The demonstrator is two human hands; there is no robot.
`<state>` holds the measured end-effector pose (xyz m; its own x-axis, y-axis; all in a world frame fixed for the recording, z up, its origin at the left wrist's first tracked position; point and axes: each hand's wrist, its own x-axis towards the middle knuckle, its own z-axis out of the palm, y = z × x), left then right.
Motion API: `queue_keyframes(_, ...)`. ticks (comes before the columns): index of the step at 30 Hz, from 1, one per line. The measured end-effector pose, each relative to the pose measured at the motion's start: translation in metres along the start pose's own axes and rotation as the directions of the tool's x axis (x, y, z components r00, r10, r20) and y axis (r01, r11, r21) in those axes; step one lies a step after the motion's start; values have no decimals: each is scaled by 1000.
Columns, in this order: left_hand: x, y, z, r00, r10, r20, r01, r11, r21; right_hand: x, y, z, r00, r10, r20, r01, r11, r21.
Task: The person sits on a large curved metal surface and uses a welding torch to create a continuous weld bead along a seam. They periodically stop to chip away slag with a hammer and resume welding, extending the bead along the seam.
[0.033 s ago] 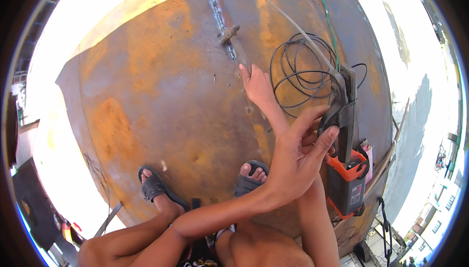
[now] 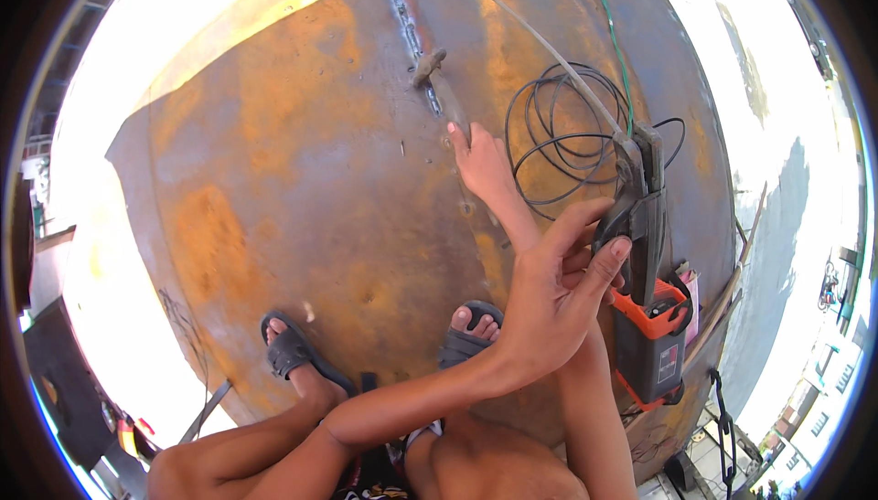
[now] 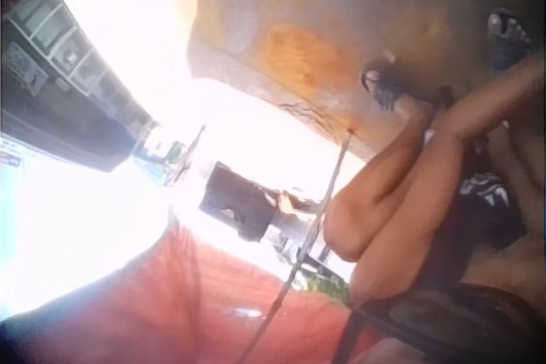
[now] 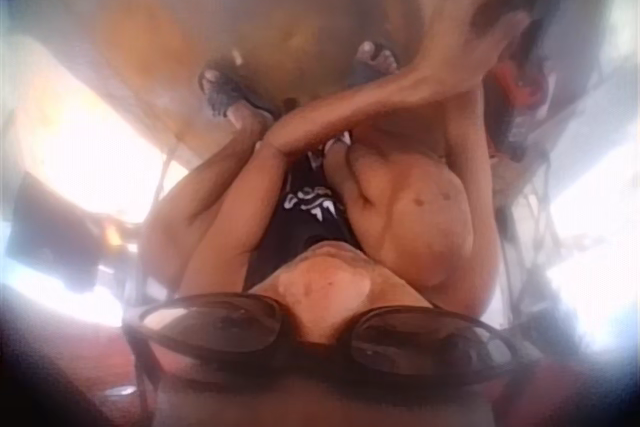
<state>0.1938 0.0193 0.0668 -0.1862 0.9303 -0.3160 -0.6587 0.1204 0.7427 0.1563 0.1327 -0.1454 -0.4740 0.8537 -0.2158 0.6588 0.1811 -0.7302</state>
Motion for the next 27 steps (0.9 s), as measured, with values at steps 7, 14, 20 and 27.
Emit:
queue_keyframes(7,2,-11,-34,1000,15,-3,-14,997,74,-106,5,-10,799,270,537,-527,745,410)
queue_keyframes(14,8,-40,-66,1000,16,-24,-13,994,110,-205,108,-46,990,-35,135,43,997,-61)
queue_keyframes(20,9,-42,-88,999,-22,48,10,973,231,-237,70,-93,889,381,253,-148,763,-629)
queue_keyframes(27,7,-55,-104,998,49,31,-57,915,399,-267,59,-119,898,414,149,-235,737,-634)
